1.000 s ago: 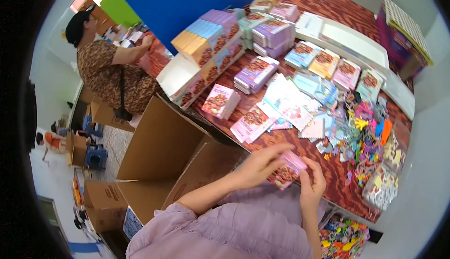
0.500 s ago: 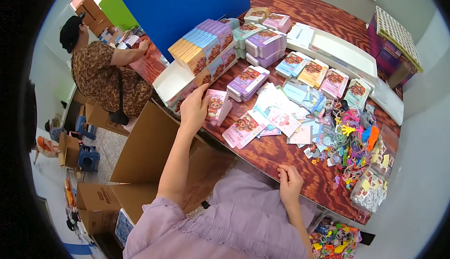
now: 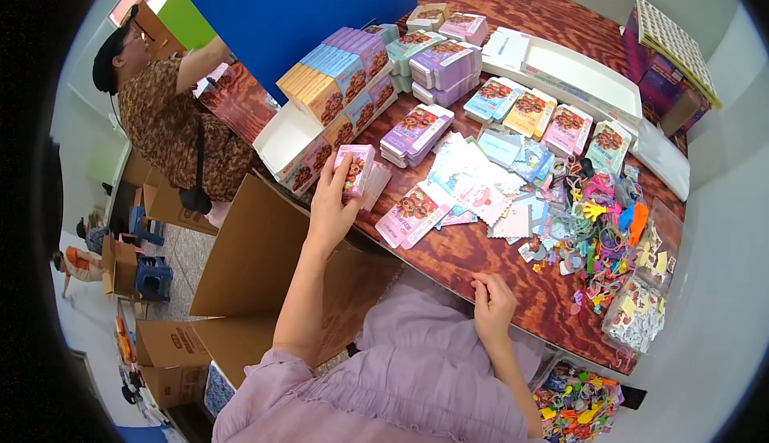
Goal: Sort and pack various small toy cards and stickers into packages on an assembly workbench.
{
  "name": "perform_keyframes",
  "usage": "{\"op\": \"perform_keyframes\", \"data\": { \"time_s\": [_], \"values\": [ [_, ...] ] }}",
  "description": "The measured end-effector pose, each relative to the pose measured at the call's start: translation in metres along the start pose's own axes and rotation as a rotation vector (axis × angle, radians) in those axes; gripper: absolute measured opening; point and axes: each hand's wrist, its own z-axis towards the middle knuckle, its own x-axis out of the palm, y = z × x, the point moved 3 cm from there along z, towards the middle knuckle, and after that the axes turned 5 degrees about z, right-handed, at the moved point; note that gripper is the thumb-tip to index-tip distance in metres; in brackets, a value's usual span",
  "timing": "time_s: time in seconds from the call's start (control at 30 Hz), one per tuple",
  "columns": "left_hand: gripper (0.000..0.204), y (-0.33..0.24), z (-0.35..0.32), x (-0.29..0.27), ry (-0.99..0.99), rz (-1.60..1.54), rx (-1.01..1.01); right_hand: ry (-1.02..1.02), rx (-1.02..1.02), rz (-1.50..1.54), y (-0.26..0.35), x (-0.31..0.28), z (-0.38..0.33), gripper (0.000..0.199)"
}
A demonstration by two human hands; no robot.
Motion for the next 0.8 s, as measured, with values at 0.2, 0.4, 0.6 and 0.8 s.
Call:
{"op": "perform_keyframes", "data": {
  "time_s": [0.2,0.4,0.6,0.8],
  "values": [
    [0.083,0.000,0.003,-0.018,0.066,-0.132,-0.007,-0.006,-0.100,-0.114,0.009,-0.002,0.001,0.010],
    [0.074,0.015,0.004,-0.003,-0.016,-0.212,0.031,-0.018,-0.114,-0.144,0.005,0.002,0.001,0.008],
    [0.071,0.004,0.000,-0.012,-0.044,0.081,0.150,-0.022,-0.139,-0.146,0.005,-0.001,-0.001,0.009],
    [0.053,-0.064,-0.031,0.002,-0.212,-0.040,0.339,-0.030,-0.188,-0.177,0.007,0.000,0.000,0.011]
  ]
}}
